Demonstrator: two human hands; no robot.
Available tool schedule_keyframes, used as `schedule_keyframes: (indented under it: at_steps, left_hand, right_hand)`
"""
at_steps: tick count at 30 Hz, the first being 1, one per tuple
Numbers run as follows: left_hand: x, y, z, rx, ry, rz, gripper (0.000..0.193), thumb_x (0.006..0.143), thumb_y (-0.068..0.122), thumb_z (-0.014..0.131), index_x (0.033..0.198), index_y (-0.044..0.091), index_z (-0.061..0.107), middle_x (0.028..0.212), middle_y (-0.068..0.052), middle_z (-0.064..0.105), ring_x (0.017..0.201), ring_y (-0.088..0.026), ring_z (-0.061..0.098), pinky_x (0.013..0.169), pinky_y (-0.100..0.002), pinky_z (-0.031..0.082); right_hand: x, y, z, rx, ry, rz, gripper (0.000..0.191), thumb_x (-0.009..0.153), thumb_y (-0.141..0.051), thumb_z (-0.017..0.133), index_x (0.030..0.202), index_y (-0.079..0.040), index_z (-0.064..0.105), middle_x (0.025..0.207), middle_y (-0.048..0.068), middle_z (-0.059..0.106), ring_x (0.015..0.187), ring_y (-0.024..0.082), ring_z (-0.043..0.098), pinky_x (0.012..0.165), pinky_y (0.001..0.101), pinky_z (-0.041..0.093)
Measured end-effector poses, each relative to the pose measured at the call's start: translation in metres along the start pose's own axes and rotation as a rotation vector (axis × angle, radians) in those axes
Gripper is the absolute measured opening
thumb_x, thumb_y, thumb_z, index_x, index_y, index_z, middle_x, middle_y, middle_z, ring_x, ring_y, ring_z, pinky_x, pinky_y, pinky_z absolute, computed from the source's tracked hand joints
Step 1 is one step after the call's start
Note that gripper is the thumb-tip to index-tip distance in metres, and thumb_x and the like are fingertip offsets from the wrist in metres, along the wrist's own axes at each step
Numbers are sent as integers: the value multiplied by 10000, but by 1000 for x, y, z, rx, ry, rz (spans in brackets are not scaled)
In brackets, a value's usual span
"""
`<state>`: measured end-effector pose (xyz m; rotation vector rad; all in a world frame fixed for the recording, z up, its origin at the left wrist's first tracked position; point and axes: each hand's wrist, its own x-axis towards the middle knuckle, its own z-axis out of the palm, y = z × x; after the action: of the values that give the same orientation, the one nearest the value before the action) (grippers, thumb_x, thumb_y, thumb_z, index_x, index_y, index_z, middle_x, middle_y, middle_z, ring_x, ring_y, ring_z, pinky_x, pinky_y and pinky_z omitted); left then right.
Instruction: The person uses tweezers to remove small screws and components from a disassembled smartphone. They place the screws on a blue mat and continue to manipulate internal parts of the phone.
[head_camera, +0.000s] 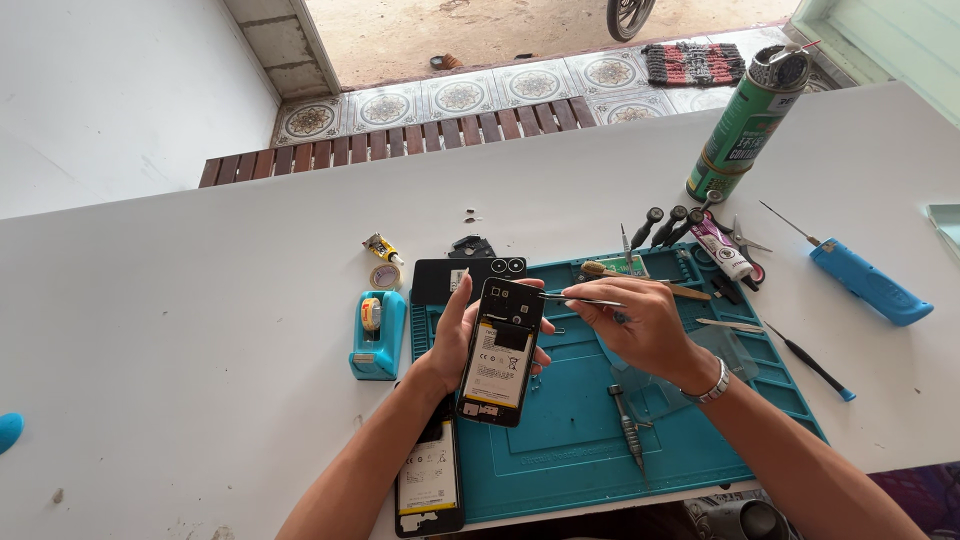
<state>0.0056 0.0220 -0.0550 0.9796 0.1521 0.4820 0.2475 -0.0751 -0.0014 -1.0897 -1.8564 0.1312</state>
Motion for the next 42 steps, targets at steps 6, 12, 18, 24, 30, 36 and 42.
schedule_keyframes:
  at_steps: [6, 12, 18, 24, 30, 36, 42]
  left_hand:
    - [0, 1, 1, 32, 10, -3, 1018, 898, 825, 247, 1606, 97, 325, 1146, -241, 675, 901, -393, 747, 743, -498, 667]
    - [0, 1, 3, 31, 12, 2, 1023, 900, 825, 248, 1603, 86, 334, 1140, -241, 677, 898, -390, 749, 743, -497, 668]
    - [0, 2, 3, 28, 10, 2, 1016, 905, 818, 252, 1600, 82, 342, 1142, -240, 678, 898, -393, 748, 744, -497, 668]
    - [-1, 2, 3, 36, 12, 3, 1016, 909, 814, 249, 1598, 74, 343, 1142, -238, 680, 900, -390, 750, 741, -496, 668]
    - [-1, 2, 4, 35, 7, 5, 1018, 914, 815, 249, 1602, 71, 341, 1146, -239, 680, 903, -387, 748, 753, -495, 666]
    - [-1, 1, 4, 25, 2, 5, 1017, 912, 816, 245, 1601, 74, 340, 1142, -239, 681, 900, -388, 749, 754, -499, 665]
    - [-1, 1, 3, 37, 9, 1, 1010, 910, 814, 245, 1598, 80, 344, 1144, -239, 680, 899, -387, 749, 751, -497, 665]
  right_hand:
    - [2, -3, 0, -35, 2, -18, 131, 890, -120, 766, 1007, -64, 784, 917, 90, 800, 679, 129, 748, 565, 235, 593]
    - [2, -3, 0, -8, 10, -65, 131, 909, -126, 758, 1023, -63, 773, 949, 94, 790, 740, 135, 759, 609, 230, 613]
    - [3, -4, 0, -19, 6, -37, 119, 902, -127, 763, 1003, -65, 775, 929, 86, 792, 709, 126, 751, 585, 228, 602]
    - [2, -5, -1, -6, 17, -42, 130, 905, -130, 764, 1016, -61, 774, 922, 83, 788, 718, 122, 748, 599, 228, 598]
    - [2, -2, 0, 6, 8, 3, 125, 893, -129, 768, 1001, -68, 783, 908, 81, 794, 621, 96, 709, 522, 215, 562]
    - [0, 1, 0, 5, 10, 13, 136, 893, -137, 768, 1007, -66, 782, 900, 78, 792, 622, 81, 700, 526, 205, 558]
    - [-2, 2, 2, -3, 17, 19, 146, 896, -141, 768, 1021, -65, 780, 861, 64, 784, 597, 84, 676, 507, 211, 529]
